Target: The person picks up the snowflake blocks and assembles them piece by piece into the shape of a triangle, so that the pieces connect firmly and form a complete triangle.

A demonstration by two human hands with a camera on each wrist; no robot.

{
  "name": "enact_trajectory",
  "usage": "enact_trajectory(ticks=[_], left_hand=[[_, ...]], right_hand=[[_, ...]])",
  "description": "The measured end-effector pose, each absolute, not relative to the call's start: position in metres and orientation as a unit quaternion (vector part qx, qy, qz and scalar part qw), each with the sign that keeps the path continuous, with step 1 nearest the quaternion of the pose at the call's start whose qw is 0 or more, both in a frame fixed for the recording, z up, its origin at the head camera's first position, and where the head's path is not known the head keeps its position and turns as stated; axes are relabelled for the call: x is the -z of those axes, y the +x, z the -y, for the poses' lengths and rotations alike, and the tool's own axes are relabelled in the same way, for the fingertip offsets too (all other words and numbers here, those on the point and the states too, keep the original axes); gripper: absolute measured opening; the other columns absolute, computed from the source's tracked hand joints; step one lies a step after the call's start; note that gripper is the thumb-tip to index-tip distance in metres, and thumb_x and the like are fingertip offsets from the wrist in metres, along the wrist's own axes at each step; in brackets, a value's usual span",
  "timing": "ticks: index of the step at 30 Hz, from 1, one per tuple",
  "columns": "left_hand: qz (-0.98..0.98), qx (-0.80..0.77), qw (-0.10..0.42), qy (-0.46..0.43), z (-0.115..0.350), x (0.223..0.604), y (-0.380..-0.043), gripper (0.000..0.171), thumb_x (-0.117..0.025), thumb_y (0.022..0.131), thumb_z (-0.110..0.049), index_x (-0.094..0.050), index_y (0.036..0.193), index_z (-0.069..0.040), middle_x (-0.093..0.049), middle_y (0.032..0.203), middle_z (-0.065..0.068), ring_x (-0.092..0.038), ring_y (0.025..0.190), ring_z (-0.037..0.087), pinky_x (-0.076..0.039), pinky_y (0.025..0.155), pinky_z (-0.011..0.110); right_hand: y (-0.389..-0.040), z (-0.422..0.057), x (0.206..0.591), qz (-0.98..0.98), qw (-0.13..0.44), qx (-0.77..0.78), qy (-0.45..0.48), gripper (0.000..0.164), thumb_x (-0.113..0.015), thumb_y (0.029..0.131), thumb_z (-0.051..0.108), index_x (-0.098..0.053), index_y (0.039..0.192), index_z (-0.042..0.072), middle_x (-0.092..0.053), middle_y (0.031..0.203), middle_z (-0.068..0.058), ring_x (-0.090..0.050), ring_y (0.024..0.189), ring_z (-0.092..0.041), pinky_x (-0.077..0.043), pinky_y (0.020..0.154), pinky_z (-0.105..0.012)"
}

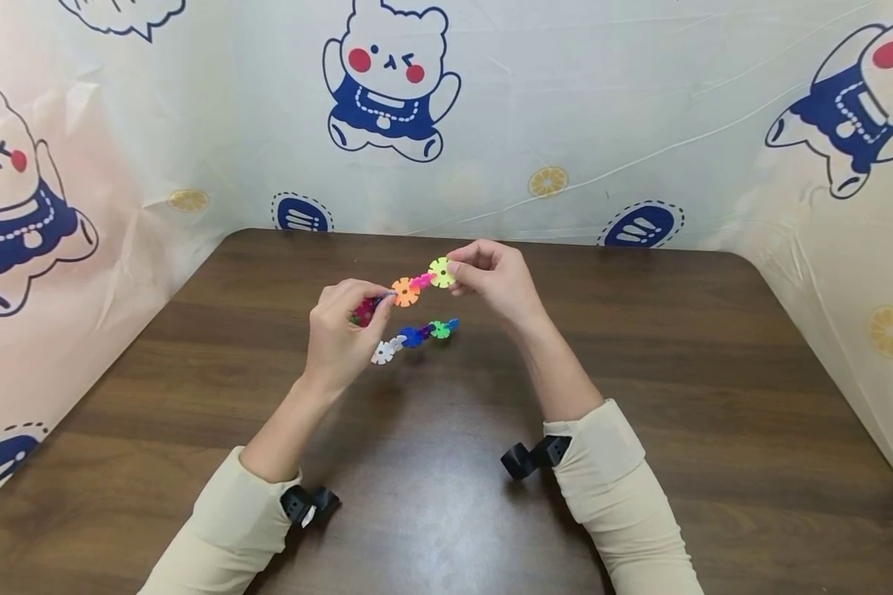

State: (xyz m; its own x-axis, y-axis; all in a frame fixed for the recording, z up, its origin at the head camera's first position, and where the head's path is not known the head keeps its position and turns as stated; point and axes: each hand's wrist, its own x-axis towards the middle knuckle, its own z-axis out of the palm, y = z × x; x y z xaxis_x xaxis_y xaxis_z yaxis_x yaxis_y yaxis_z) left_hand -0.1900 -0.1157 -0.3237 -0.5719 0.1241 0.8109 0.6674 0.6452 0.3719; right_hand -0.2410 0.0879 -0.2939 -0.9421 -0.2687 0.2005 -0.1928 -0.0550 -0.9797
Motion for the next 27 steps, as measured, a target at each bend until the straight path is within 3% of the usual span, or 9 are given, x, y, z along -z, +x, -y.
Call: enact_trajectory(ticks=[13, 27], left_hand=[[0.823, 0.346, 0.362, -0.268, 0.098, 0.312, -0.195, 0.018, -0.075, 0.076, -0.01, -0.067, 0.09, -0.001, -0.067, 0.085, 0.006, -0.056, 0.08, 0.017, -0.04, 0.075, 0.033], [0.823, 0.354, 0.349, -0.274, 0.088, 0.31, -0.192, 0.012, -0.072, 0.08, -0.009, -0.068, 0.087, 0.0, -0.065, 0.081, 0.006, -0.056, 0.075, 0.017, -0.04, 0.077, 0.032]], right_hand=[[-0.229, -0.083, 0.294, -0.689, 0.011, 0.702, -0.179, 0.014, -0.062, 0.085, 0.0, -0.06, 0.093, -0.012, -0.064, 0.079, -0.008, -0.06, 0.06, -0.016, -0.053, 0.062, -0.026], [-0.222, -0.082, 0.292, -0.675, 0.012, 0.71, -0.201, 0.013, -0.061, 0.086, -0.001, -0.061, 0.093, -0.011, -0.064, 0.079, -0.008, -0.06, 0.062, -0.017, -0.053, 0.062, -0.026]])
